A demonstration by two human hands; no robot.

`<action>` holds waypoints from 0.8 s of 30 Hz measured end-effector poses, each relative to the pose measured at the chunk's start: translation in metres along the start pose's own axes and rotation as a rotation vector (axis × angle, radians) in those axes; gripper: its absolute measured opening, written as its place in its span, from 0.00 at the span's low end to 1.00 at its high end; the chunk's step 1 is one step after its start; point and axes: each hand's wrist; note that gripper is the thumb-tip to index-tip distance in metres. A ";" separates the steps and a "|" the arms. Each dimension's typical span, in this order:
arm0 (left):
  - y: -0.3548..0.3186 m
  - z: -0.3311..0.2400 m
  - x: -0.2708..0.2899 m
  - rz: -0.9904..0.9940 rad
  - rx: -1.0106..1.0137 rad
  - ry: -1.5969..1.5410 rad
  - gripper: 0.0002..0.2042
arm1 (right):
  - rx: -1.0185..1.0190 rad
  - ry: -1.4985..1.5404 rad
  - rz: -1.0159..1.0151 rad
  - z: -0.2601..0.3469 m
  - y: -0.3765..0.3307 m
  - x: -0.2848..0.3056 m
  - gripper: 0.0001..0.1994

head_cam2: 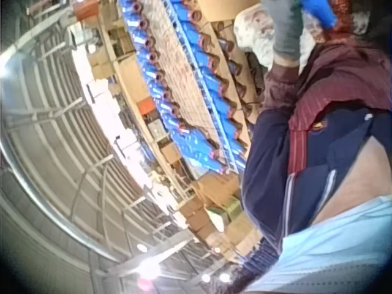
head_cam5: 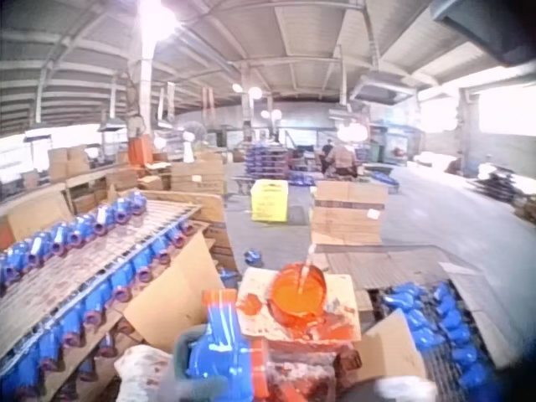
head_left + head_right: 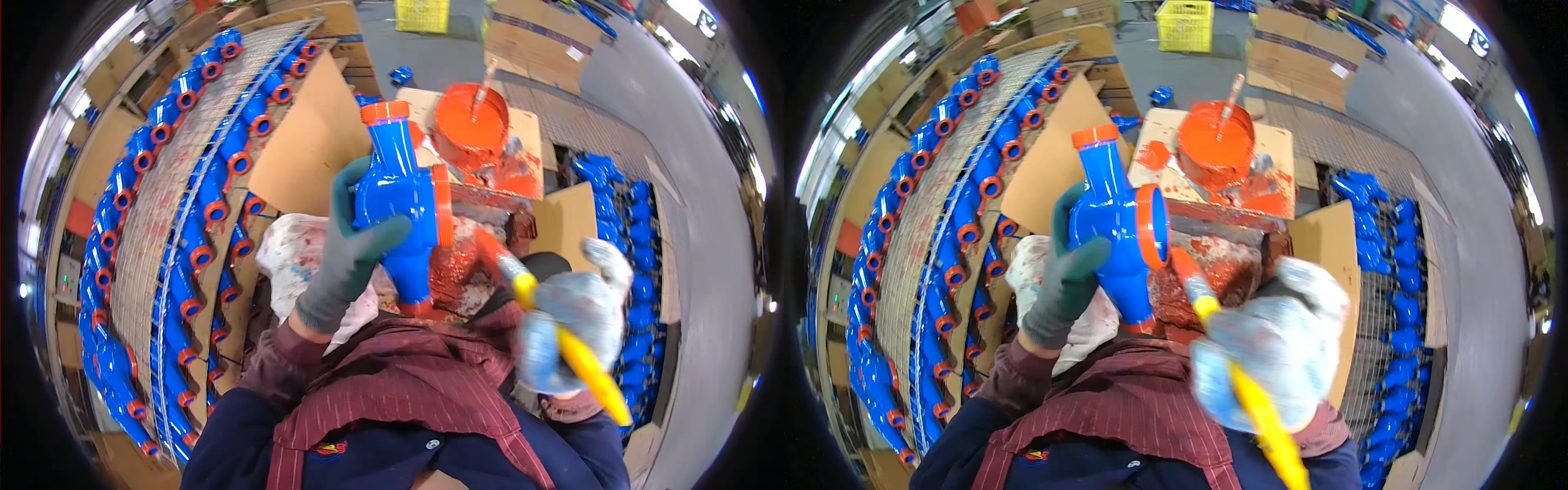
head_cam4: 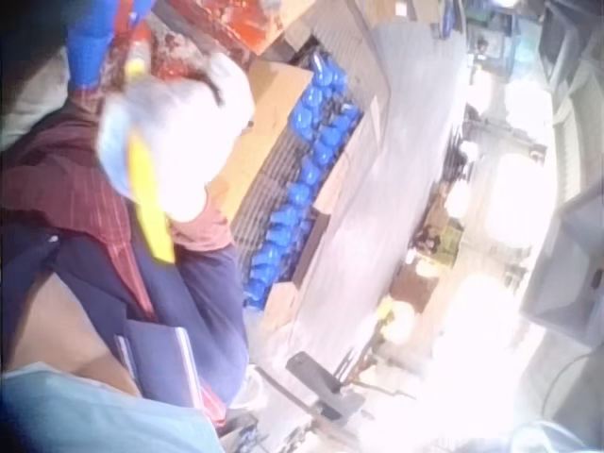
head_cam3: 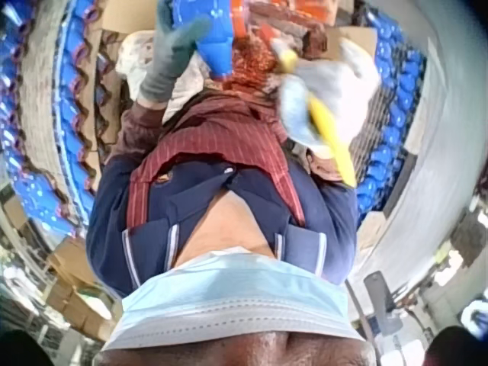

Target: The person paints the rims of blue pipe fittings with orange paint using a paintbrush, wipes them with a cloth, and places the painted fittings onto a wire rack.

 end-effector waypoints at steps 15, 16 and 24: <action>0.029 -0.025 0.041 0.274 0.205 -1.175 0.46 | -0.018 0.240 0.077 0.002 0.015 -0.016 0.15; 0.036 -0.023 0.045 0.240 0.175 -1.223 0.45 | -0.011 0.280 0.113 0.002 0.020 -0.020 0.14; 0.073 -0.001 0.085 0.197 0.050 -1.325 0.52 | 0.190 0.367 0.212 0.014 0.076 -0.073 0.12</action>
Point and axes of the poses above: each hand's wrist, its own y-axis towards the middle knuckle, its own x-axis out of the back of the hand, z = x × y, and after that the axes turned 15 degrees about y, right-handed
